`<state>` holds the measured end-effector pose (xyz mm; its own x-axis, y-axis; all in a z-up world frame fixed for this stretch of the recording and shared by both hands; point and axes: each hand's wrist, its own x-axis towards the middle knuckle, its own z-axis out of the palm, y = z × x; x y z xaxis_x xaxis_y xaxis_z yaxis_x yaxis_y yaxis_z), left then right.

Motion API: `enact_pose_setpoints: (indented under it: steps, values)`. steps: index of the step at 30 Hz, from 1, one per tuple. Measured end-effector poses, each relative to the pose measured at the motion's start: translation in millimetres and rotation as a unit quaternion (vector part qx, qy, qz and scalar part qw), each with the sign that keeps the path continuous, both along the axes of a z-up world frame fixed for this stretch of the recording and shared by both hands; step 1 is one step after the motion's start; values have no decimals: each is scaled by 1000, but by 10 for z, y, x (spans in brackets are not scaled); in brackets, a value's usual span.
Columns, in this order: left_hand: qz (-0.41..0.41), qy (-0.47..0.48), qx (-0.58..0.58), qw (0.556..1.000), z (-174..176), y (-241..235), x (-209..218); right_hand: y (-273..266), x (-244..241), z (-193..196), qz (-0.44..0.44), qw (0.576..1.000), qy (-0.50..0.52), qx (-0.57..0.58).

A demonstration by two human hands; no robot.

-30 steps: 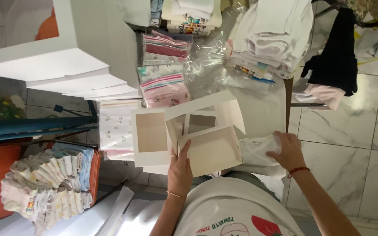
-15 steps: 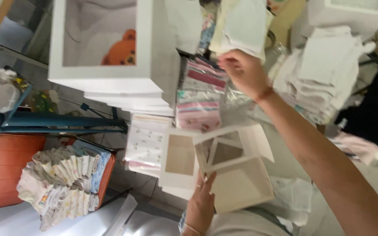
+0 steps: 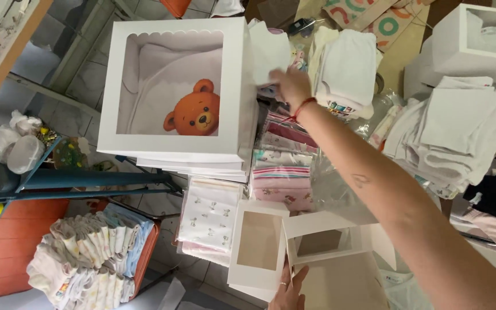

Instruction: The person folds small white and patterned baby garments and places them into white display boxes with clear windows. They repeatedly pick up a garment, fold it, insert it into a box, and set the box aside. The process continues with multiple garments and boxes throughout the clip.

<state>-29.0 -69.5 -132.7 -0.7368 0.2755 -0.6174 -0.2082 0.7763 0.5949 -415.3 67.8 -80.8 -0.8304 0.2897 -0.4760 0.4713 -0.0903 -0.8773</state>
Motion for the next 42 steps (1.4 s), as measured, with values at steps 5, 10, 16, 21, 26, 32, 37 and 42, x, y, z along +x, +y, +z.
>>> enact_pose_setpoints:
  steps: [5, 10, 16, 21, 26, 32, 37, 42]
  values:
    - [-4, -10, 1, 1000, 154, 47, -124, 896, 652, 481, 50, 947, 293, -120]
    - [-20, -66, 23, 997, 219, 75, -230, 1940, 2326, 651, 38, 910, 314, 267]
    - [27, -45, 0, 999, 313, 148, -218, 3477, 4420, -387, -80, 960, -24, 267]
    - [30, 95, 79, 992, 262, 116, -172, 2767, 4407, 186, -68, 913, -144, 376]
    - [26, 43, 63, 997, 509, 190, -206, 2085, 4380, -224, 105, 890, -87, 435]
    - [59, 72, 76, 993, 680, 166, -111, 1800, 3975, -61, 129, 879, 116, 444]
    - [53, 114, 57, 990, 396, 184, 124, 1625, 2808, 499, 162, 808, 329, 461]
    - [36, 149, 34, 988, 385, 274, 46, 1445, 1319, 76, 245, 792, 276, 487]
